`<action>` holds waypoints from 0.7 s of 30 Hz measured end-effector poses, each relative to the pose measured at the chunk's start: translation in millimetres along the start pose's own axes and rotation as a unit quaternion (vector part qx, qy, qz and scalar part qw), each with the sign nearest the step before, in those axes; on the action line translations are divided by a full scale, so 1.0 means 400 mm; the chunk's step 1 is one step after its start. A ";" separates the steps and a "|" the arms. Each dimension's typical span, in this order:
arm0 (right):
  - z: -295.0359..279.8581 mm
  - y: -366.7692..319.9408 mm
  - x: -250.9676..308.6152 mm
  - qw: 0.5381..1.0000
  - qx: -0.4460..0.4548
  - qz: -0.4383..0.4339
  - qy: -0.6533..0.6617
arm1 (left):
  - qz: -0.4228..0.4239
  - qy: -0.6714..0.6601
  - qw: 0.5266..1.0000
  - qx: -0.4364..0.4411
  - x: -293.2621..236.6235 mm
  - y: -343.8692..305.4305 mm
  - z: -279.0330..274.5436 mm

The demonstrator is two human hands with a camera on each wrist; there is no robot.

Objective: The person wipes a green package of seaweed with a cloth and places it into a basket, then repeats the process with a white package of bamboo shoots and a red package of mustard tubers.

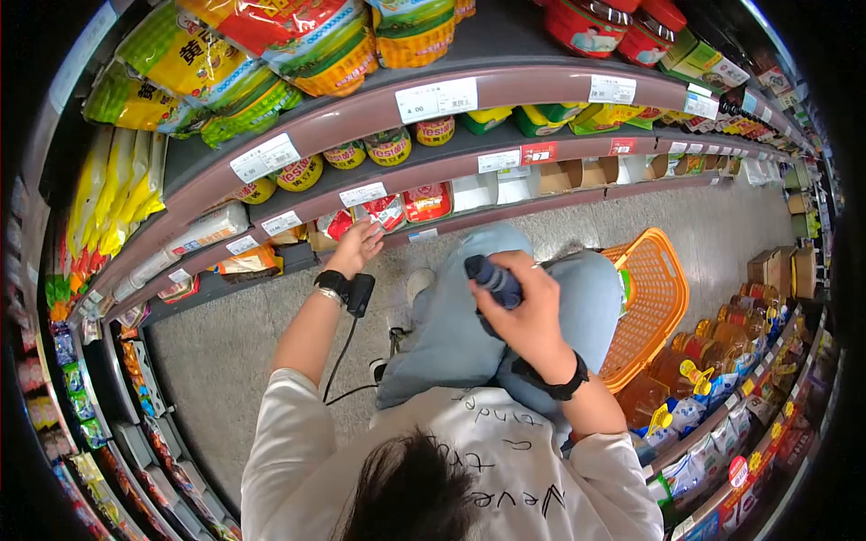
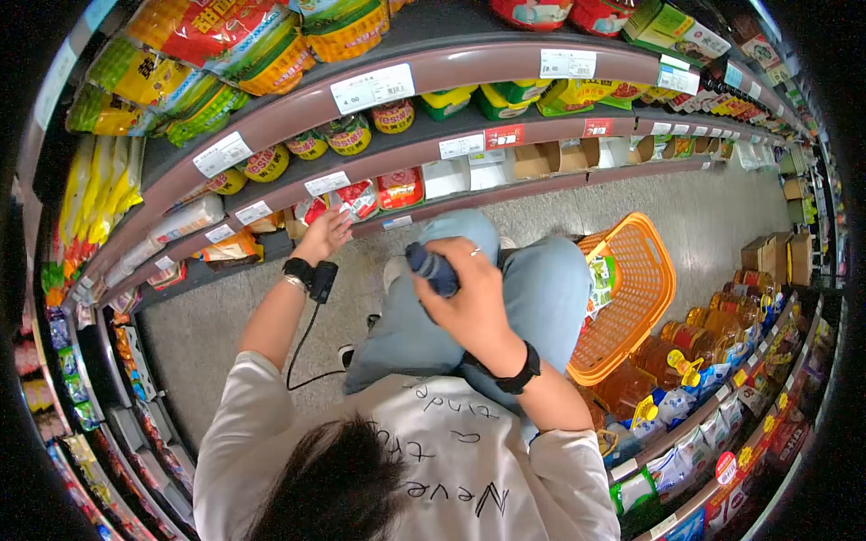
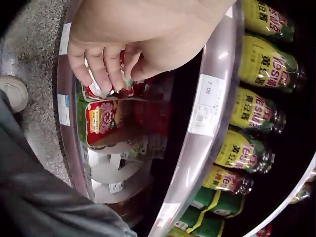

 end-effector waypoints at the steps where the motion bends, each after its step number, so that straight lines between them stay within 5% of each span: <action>1: 0.018 0.009 0.008 1.000 0.013 -0.011 -0.004 | 0.000 0.016 1.000 -0.006 -0.002 0.023 0.009; 4: 0.051 0.034 0.017 1.000 0.011 0.002 -0.001 | 0.003 0.080 0.997 -0.020 -0.019 0.118 0.031; 7: 0.061 0.043 0.002 1.000 0.001 0.020 -0.017 | 0.015 0.010 0.997 -0.075 -0.030 0.204 0.040; 11: 0.051 0.041 -0.037 0.997 -0.031 0.034 -0.058 | 0.063 0.001 0.998 -0.026 -0.037 0.341 -0.024; 21: 0.042 0.050 -0.082 0.993 -0.043 0.068 -0.083 | 0.042 -0.055 0.994 -0.084 -0.077 0.433 -0.040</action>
Point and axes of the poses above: each hand's wrist, its own y-axis towards the middle knuckle, its own z-axis out of the palm, x = y × z, the point moved 4 cm from there along y, towards the middle knuckle, and after that the axes turned 4 degrees about -z, right-handed, at the moved point
